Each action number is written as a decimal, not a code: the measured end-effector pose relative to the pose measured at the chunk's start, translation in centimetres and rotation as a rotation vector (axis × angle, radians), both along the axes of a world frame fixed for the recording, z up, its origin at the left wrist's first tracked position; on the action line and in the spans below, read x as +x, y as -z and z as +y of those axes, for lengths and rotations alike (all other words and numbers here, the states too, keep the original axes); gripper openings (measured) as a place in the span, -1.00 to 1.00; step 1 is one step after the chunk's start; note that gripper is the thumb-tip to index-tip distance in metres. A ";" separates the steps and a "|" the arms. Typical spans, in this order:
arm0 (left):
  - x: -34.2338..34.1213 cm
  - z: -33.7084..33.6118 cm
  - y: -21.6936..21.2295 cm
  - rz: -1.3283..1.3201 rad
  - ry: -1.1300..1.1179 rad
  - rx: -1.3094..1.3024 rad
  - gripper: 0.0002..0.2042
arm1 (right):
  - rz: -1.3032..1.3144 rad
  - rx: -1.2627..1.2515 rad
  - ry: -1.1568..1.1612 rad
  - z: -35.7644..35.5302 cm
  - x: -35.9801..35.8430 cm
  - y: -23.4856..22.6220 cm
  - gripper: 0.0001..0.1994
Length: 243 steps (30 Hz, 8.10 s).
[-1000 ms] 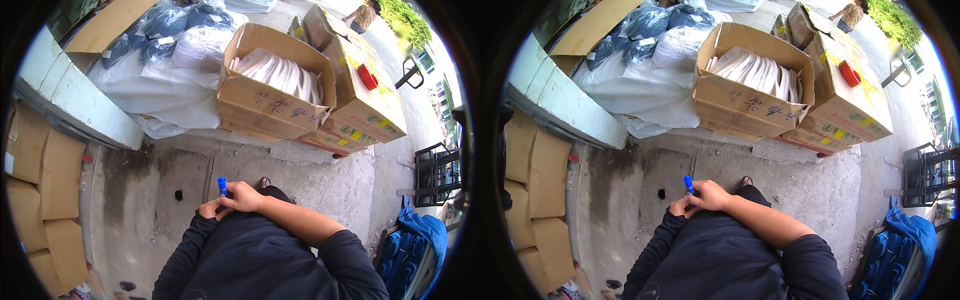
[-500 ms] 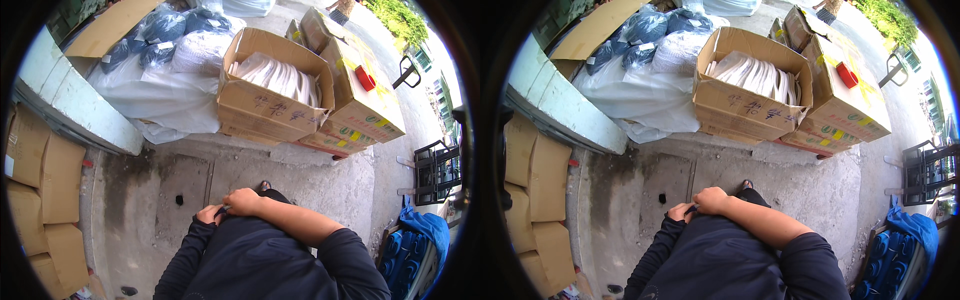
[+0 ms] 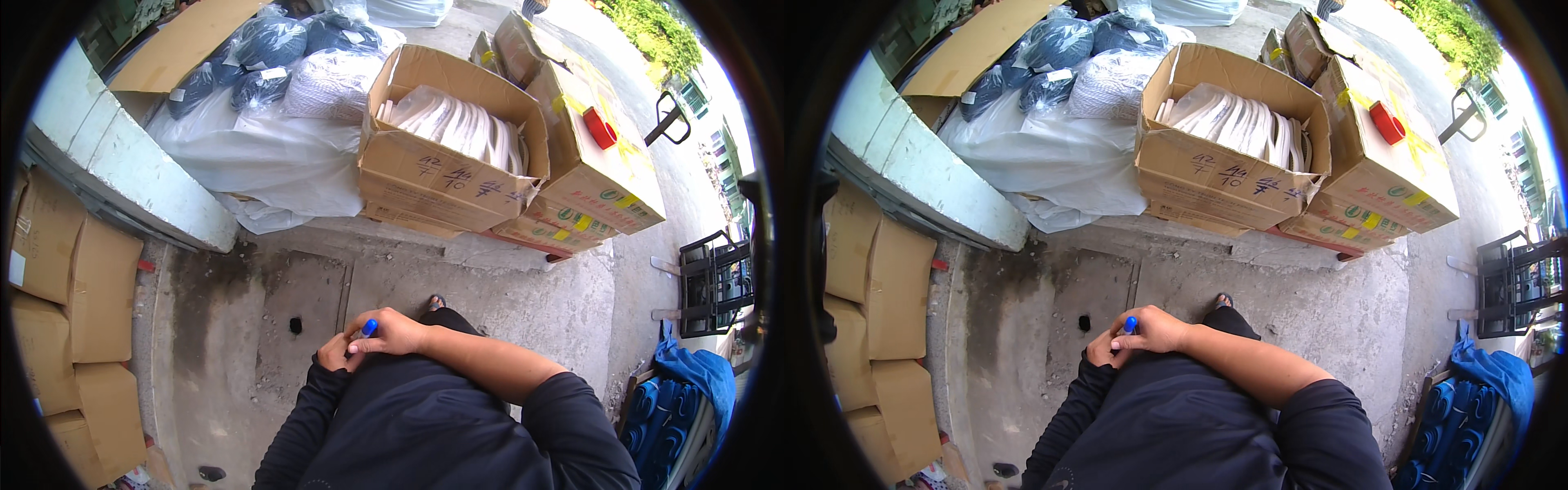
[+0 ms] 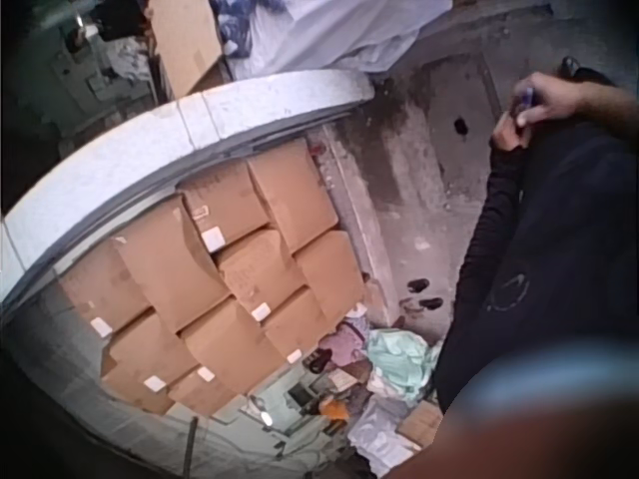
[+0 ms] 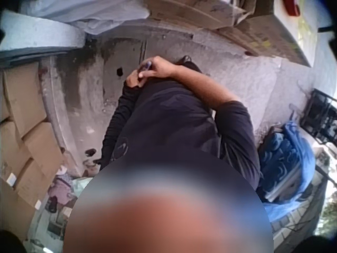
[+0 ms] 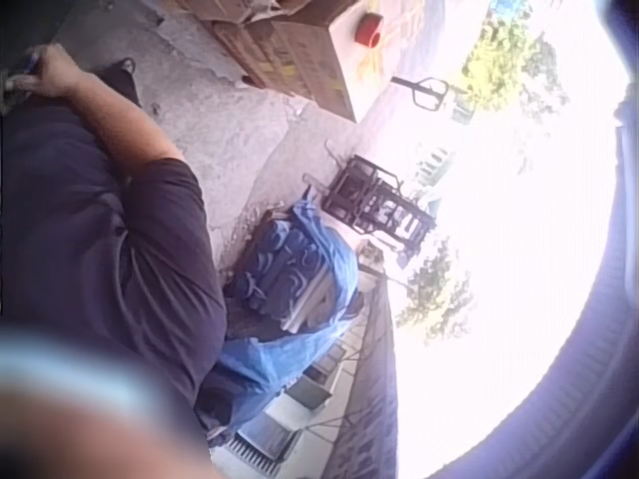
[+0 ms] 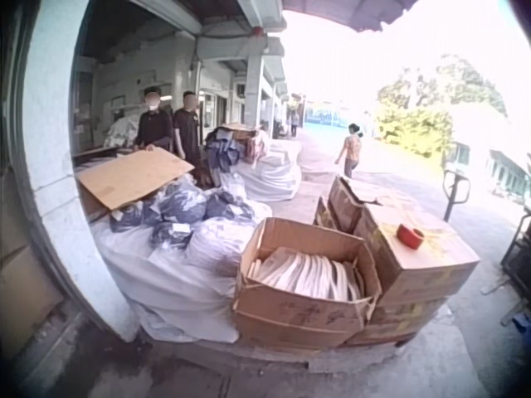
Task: The person writes on cardboard boxes with a blue marker, adding numbers and text labels. The person opens and closes box flaps while writing and moves between multiple boxes in a warehouse area.
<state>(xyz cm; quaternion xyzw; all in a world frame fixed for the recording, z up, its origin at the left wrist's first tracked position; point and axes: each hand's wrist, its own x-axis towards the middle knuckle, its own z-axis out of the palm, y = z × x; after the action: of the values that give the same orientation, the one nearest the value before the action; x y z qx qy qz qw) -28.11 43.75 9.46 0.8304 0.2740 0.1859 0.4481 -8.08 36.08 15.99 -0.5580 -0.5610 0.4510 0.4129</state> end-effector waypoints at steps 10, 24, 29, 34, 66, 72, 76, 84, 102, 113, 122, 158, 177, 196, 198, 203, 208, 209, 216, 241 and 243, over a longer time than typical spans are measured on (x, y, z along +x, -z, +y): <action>1.6 -0.7 -0.7 0.078 -0.156 -0.071 -0.76 | -0.008 0.079 0.012 -0.7 -0.1 -1.3 -0.67; 2.3 0.4 0.1 0.092 -0.083 0.034 -0.78 | -0.103 0.120 -0.010 -1.4 1.3 -1.5 -0.70; 3.8 -0.5 0.1 0.159 -0.046 -0.140 -0.84 | -0.099 0.088 -0.013 -1.5 2.4 -1.5 -0.72; 6.0 -0.2 0.4 0.166 -0.065 -0.104 -0.81 | -0.101 0.051 -0.041 -1.9 4.6 -1.1 -0.73; 25.8 1.2 -4.8 0.084 0.195 0.204 -0.07 | -0.133 -0.181 0.189 -4.3 25.6 3.3 -0.62; 26.1 4.3 -4.4 0.163 0.235 -0.236 0.05 | -0.077 -0.204 0.448 -2.4 22.8 1.4 -0.57; 24.6 7.4 -4.5 0.177 0.424 -0.193 -0.01 | 0.035 -0.291 0.650 0.4 20.9 -0.3 -0.56; 19.4 21.7 -1.4 0.068 0.919 0.362 -0.58 | -0.185 -0.495 0.268 7.9 11.8 -0.7 -0.56; 11.1 30.3 -1.7 -0.287 0.742 0.042 -0.55 | -0.178 -0.658 0.659 17.3 -4.1 -2.5 -0.70; 7.3 32.0 -1.0 -0.024 0.974 0.061 -0.72 | -0.036 -0.456 0.704 16.0 -4.6 -3.9 -0.72; 8.8 31.1 -3.7 0.158 0.753 -0.154 -0.70 | 0.386 -0.214 1.153 19.3 -5.7 -4.9 -0.64; 66.0 41.8 -8.5 -0.097 0.731 0.482 -0.79 | -0.741 0.274 1.131 12.6 59.4 -3.7 -0.55; 65.8 41.4 -10.4 0.106 0.787 0.578 -0.68 | -0.633 0.007 1.085 13.7 53.4 1.8 -0.64; 66.1 40.9 -9.5 0.041 0.823 0.563 -0.76 | -0.585 -0.014 1.099 13.4 52.5 2.6 -0.64; 65.8 41.0 -9.5 0.038 0.832 0.575 -0.77 | -0.612 0.005 1.085 13.6 53.7 1.4 -0.62; 65.4 41.0 -9.3 0.020 0.858 0.611 -0.80 | 0.200 -0.092 1.078 15.3 61.6 -2.4 -0.63; 65.2 41.3 -8.8 0.007 0.870 0.630 -0.81 | -0.127 -0.357 0.687 24.3 67.9 0.4 -0.61; 65.1 41.4 -8.7 0.003 0.875 0.625 -0.81 | -0.238 -0.393 0.620 25.5 67.9 0.8 -0.64; 64.8 41.9 -8.1 -0.025 0.845 0.625 -0.80 | -0.246 -0.355 0.463 24.0 65.8 -1.8 -0.72; 65.1 41.3 -8.5 0.007 0.806 0.600 -0.82 | 0.138 -0.415 0.375 36.3 66.0 1.8 -0.66; 65.2 41.2 -8.6 -0.007 0.814 0.604 -0.84 | 0.130 -0.481 0.380 36.4 66.1 2.0 -0.66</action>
<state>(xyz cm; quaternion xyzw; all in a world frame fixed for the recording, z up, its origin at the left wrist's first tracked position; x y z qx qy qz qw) 37.05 84.97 18.05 0.9618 -0.1393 0.0702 0.2248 58.00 72.45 13.94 -0.7046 -0.2961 0.5202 0.3811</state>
